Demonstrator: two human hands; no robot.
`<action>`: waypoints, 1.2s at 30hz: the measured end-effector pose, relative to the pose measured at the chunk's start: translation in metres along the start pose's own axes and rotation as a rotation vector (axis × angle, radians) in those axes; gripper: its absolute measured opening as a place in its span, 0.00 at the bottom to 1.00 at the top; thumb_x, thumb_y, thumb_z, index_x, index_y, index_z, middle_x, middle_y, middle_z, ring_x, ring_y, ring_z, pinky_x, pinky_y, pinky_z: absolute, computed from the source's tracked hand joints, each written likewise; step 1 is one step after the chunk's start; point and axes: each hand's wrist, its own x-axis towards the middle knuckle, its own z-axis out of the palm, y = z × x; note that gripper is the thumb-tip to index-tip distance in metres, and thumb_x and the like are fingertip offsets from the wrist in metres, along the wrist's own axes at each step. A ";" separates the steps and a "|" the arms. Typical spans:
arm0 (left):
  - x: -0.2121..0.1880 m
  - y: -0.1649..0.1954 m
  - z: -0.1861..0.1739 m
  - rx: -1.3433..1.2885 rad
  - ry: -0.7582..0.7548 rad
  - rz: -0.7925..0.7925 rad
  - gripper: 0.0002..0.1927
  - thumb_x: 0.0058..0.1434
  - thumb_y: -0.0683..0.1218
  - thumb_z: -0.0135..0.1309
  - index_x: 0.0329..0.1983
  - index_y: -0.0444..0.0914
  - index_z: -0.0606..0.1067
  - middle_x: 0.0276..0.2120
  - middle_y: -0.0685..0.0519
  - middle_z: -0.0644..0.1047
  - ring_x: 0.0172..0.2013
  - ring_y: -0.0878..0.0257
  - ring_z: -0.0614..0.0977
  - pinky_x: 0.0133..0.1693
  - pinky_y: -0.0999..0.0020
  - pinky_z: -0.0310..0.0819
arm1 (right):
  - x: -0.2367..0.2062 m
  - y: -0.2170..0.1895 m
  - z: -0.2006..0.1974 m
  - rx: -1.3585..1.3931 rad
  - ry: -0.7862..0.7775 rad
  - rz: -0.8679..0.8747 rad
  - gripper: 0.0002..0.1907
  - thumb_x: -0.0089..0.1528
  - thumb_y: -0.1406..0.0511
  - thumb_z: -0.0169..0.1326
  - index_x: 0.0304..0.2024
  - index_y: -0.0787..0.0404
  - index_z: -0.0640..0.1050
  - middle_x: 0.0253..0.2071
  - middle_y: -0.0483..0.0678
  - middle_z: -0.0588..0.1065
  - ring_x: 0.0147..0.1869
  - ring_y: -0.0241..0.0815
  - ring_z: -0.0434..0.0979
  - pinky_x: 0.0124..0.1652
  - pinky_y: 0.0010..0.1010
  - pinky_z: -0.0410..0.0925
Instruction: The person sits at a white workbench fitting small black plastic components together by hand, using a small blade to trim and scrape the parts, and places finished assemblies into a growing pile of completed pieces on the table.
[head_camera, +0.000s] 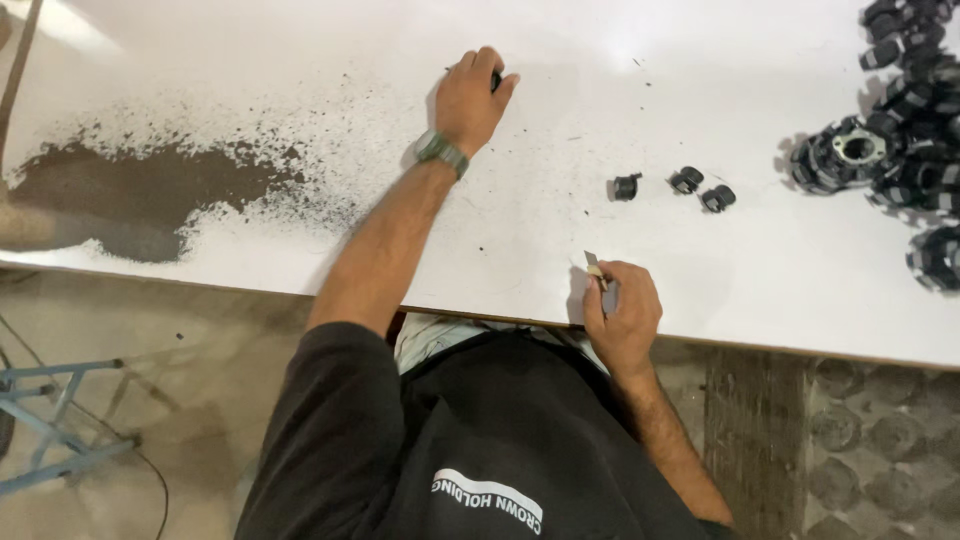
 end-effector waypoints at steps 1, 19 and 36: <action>-0.016 0.003 -0.004 -0.010 -0.043 0.037 0.10 0.66 0.51 0.61 0.41 0.43 0.74 0.35 0.55 0.78 0.36 0.56 0.79 0.39 0.57 0.74 | -0.002 0.000 -0.002 0.016 0.008 0.017 0.10 0.63 0.73 0.59 0.47 0.67 0.76 0.44 0.56 0.76 0.46 0.55 0.78 0.45 0.41 0.71; -0.194 0.044 -0.104 0.105 -0.096 0.030 0.12 0.68 0.47 0.62 0.51 0.39 0.81 0.48 0.46 0.75 0.47 0.50 0.77 0.46 0.54 0.74 | -0.006 -0.001 -0.026 0.128 0.028 0.037 0.10 0.61 0.77 0.56 0.44 0.63 0.75 0.42 0.53 0.76 0.45 0.50 0.77 0.43 0.38 0.71; -0.170 0.094 -0.121 -0.363 -0.784 -0.281 0.15 0.62 0.52 0.64 0.45 0.38 0.78 0.35 0.51 0.83 0.33 0.60 0.84 0.37 0.65 0.79 | -0.002 -0.028 0.002 -0.020 -0.337 -0.218 0.27 0.55 0.60 0.68 0.54 0.62 0.77 0.52 0.52 0.71 0.65 0.55 0.68 0.67 0.59 0.56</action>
